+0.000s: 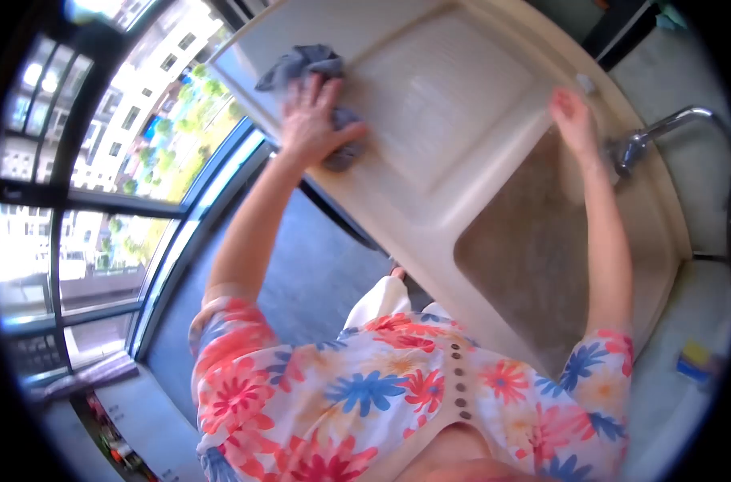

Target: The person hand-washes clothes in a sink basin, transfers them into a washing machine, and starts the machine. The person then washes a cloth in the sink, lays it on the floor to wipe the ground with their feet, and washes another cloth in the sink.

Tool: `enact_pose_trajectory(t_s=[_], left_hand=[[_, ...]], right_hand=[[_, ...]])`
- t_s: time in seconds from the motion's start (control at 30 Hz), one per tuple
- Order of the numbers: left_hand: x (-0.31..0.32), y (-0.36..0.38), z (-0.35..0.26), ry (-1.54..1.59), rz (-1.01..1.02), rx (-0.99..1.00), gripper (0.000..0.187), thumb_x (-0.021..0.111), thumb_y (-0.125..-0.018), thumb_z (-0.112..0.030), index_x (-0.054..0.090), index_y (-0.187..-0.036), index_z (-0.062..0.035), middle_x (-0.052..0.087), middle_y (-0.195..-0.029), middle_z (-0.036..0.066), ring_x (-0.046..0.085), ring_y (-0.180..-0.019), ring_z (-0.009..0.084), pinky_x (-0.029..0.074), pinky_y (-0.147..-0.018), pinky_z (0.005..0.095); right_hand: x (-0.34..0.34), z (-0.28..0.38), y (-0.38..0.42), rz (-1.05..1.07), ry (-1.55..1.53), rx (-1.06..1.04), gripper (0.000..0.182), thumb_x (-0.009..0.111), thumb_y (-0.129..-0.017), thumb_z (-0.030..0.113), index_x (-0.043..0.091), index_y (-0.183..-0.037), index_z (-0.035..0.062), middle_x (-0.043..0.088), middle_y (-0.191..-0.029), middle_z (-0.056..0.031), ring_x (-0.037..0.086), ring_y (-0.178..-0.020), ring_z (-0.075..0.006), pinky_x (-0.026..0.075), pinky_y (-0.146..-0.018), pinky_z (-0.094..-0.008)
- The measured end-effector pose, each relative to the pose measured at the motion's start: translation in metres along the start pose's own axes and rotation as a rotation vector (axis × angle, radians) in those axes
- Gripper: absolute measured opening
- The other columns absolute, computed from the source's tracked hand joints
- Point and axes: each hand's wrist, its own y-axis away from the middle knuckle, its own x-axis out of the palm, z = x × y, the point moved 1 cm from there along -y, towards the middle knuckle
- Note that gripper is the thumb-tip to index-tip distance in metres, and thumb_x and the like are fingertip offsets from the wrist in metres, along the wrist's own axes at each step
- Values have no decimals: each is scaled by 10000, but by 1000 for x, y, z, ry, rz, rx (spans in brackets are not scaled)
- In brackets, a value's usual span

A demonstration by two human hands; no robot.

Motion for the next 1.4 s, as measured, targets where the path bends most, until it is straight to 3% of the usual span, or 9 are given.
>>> enact_pose_trajectory(t_s=[0.17, 0.27, 0.4, 0.57, 0.77, 1.1, 1.2, 1.3, 1.4], left_hand=[[18, -66, 131, 15, -82, -131, 857, 563, -682, -631, 328, -1326, -116, 376, -1313, 163, 294, -1232, 346, 208, -1024, 407], [24, -106, 214, 5, 40, -305, 754, 505, -727, -641, 341, -1327, -214, 244, -1400, 137, 216, -1281, 349, 240, -1021, 396], [69, -162, 261, 153, 49, -292, 645, 578, -748, -480, 428, -1272, -137, 306, -1354, 170, 298, -1234, 349, 290, -994, 379], [70, -203, 108, 574, 16, -90, 544, 629, -709, -274, 495, -1213, -117, 472, -1245, 123, 425, -1164, 258, 330, -958, 322], [92, -248, -50, 602, 71, 205, 544, 582, -644, -213, 527, -1184, -206, 568, -1094, 167, 538, -1014, 310, 418, -860, 344], [69, -188, -321, 901, 462, 783, 408, 580, -599, -263, 642, -1000, -228, 628, -875, 151, 594, -843, 287, 458, -784, 325], [50, -174, -342, 749, 465, 731, 336, 571, -595, -141, 668, -916, -126, 620, -858, 115, 576, -810, 183, 448, -753, 276], [51, -190, -326, 1125, 684, 661, 328, 570, -613, -101, 655, -929, -98, 605, -845, 81, 563, -767, 129, 464, -689, 266], [30, -202, -362, 1505, 553, 461, 354, 574, -639, -86, 630, -988, -96, 599, -816, 56, 559, -732, 111, 475, -637, 252]], right_hand=[[-31, -36, -46, -164, 758, 159, 452, 605, -734, 220, 486, -1163, 145, 453, -1241, -108, 428, -1142, -271, 395, -907, -409], [-40, -83, -73, -301, 908, 326, 465, 576, -759, 305, 452, -1194, 193, 400, -1281, -93, 376, -1185, -269, 355, -943, -429], [-35, -127, -88, -303, 876, 351, 402, 539, -783, 359, 484, -1160, 229, 463, -1224, -78, 387, -1173, -264, 325, -953, -438], [-10, -68, -77, -302, 817, 412, 280, 551, -778, 355, 591, -1026, 231, 571, -1081, -5, 479, -1048, -244, 366, -888, -419], [-21, -23, -4, -282, 23, 227, 255, 629, -759, 297, 634, -929, 107, 628, -796, -18, 590, -717, -154, 464, -691, -300], [-73, 36, 184, -288, -452, 438, 171, 608, -808, 87, 591, -950, -7, 590, -816, -28, 545, -715, -64, 451, -625, -201], [-95, 47, 210, -283, -408, 551, 179, 612, -803, 82, 589, -955, -9, 591, -818, -30, 534, -737, -64, 452, -651, -201], [-108, 34, 241, -385, -361, 555, 178, 612, -805, 96, 591, -959, 8, 593, -823, -19, 527, -732, -59, 447, -633, -198], [-118, 17, 265, -456, -418, 676, 193, 610, -812, 139, 591, -968, 27, 596, -830, -8, 529, -729, -57, 429, -605, -191]])
